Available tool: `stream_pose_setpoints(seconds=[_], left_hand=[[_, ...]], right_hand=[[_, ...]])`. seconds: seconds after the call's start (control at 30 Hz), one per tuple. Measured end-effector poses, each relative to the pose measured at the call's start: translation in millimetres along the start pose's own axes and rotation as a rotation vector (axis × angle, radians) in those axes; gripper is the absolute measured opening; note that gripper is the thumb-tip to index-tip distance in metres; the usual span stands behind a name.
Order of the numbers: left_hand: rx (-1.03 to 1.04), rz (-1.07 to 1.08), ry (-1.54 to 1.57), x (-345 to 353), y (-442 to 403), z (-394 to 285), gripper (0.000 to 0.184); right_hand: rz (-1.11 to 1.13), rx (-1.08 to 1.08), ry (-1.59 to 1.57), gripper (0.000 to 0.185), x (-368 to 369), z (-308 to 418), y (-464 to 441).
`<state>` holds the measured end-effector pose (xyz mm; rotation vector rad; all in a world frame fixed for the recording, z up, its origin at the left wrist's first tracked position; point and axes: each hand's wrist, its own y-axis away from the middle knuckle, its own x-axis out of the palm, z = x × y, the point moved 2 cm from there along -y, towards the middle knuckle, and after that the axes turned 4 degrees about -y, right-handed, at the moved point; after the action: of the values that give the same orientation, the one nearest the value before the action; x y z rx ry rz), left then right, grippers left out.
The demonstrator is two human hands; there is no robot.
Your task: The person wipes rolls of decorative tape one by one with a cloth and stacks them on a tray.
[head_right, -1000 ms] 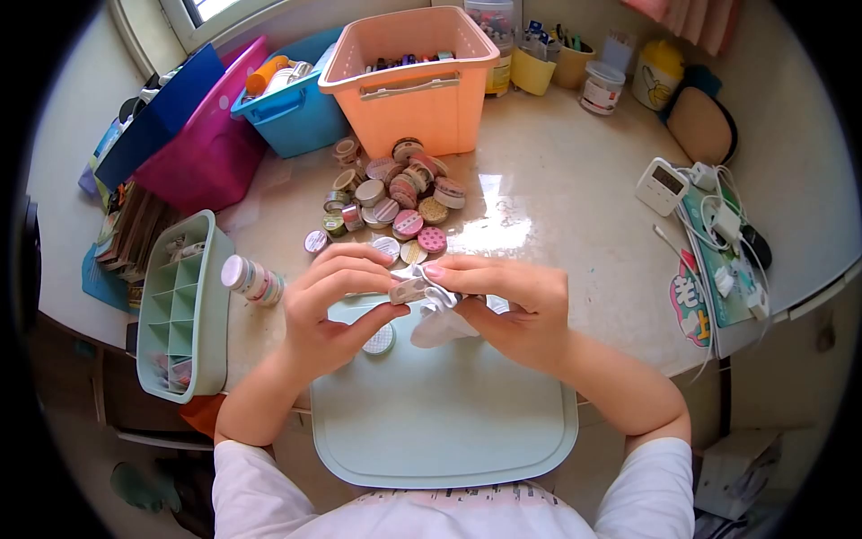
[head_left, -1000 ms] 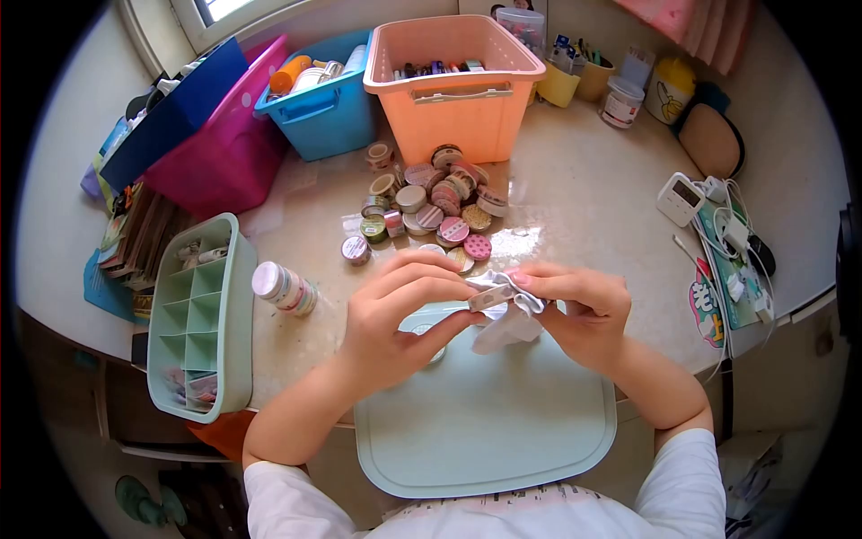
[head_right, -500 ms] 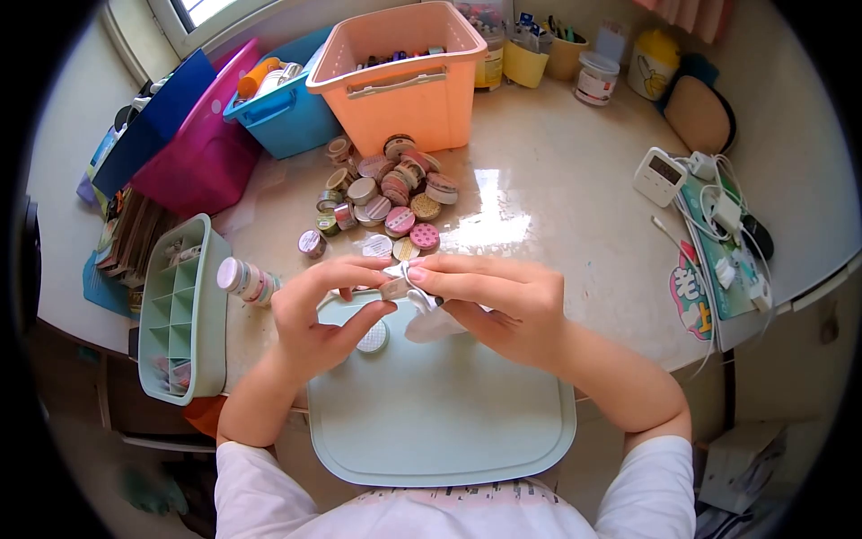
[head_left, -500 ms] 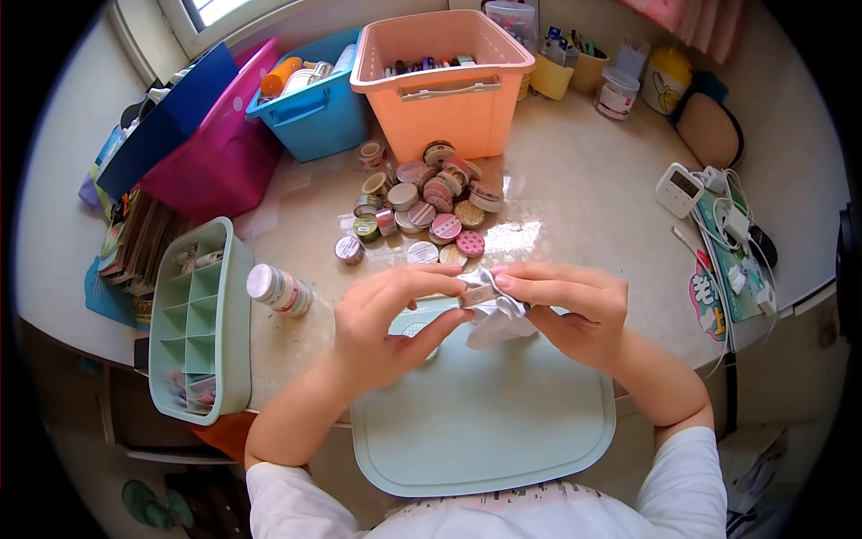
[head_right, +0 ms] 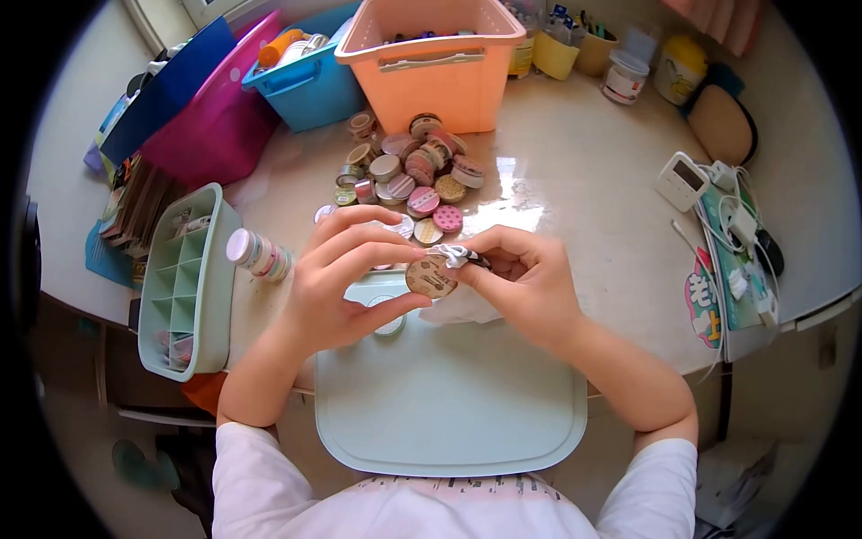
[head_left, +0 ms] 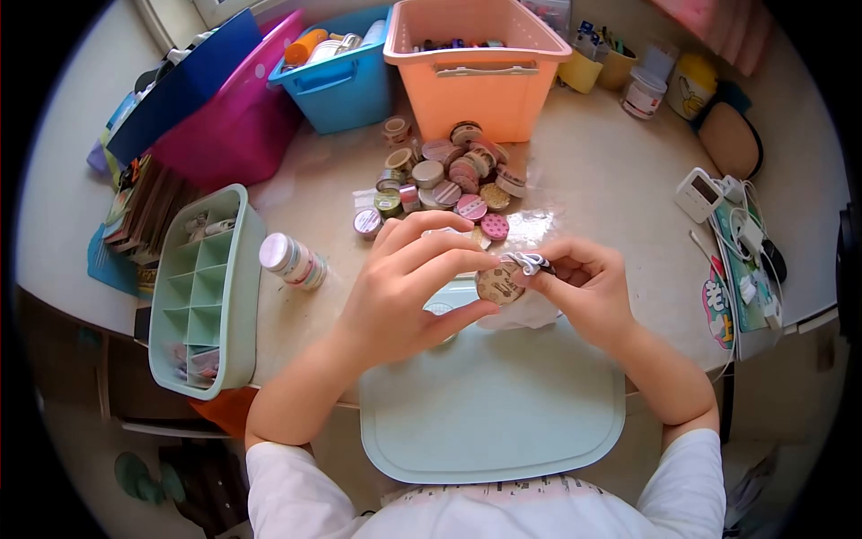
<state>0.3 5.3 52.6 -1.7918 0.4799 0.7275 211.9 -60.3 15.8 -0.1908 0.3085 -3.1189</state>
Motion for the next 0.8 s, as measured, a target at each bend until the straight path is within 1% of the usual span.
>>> stream_pose_setpoints(seconds=[0.07, 0.1, 0.17, 0.2, 0.23, 0.3, 0.33, 0.37, 0.43, 0.47, 0.5, 0.57, 0.6, 0.7, 0.8], left_hand=[[-0.091, 0.133, 0.027, -6, -2, 1, 0.041], [-0.096, 0.133, 0.022, -9, -2, 5, 0.041], [-0.056, 0.168, 0.134, -13, -3, 14, 0.043], [-0.079, 0.192, 0.214, -11, -2, 17, 0.044], [-0.082, 0.189, 0.211, -11, 0, 15, 0.044], [-0.148, 0.278, 0.241, -6, 0, 8, 0.046], [-0.090, 0.248, 0.170, -2, 2, 6, 0.047], [-0.089, 0.248, 0.170, -2, 3, 6, 0.047], [-0.112, 0.344, 0.215, -4, 5, 8, 0.047], [-0.166, 0.434, 0.229, -10, 5, 11, 0.050], [-0.165, 0.435, 0.228, -17, 5, 12, 0.050], [-0.307, 0.650, 0.186, -22, 7, 17, 0.054], [-0.290, 0.758, 0.092, -21, 7, 17, 0.059], [-0.249, 0.758, 0.062, -14, 10, 18, 0.061], [-0.250, 0.750, 0.077, -14, 10, 17, 0.063]], right_hand=[[-0.001, 0.127, -0.040, 0.011, -1, -4, -2], [0.005, 0.129, -0.043, 0.011, -2, -4, -3], [0.038, 0.173, -0.092, 0.012, -5, -7, -6], [0.044, 0.174, -0.092, 0.012, -3, -8, -5], [0.037, 0.204, -0.113, 0.014, 0, -10, -4], [0.032, 0.233, -0.135, 0.015, 5, -15, -3], [0.023, 0.299, -0.171, 0.015, 6, -19, -3], [0.014, 0.364, -0.206, 0.016, 6, -22, -3], [0.058, 0.365, -0.162, 0.015, 4, -22, -3], [0.101, 0.368, -0.119, 0.015, 2, -22, -3], [0.100, 0.367, -0.120, 0.015, -2, -21, -4], [0.024, 0.249, -0.097, 0.015, -15, -11, -11], [-0.011, 0.206, -0.082, 0.014, -21, -3, -14], [-0.110, 0.122, -0.086, 0.011, -38, 12, -20], [-0.138, 0.073, -0.113, 0.011, -47, 15, -23]])
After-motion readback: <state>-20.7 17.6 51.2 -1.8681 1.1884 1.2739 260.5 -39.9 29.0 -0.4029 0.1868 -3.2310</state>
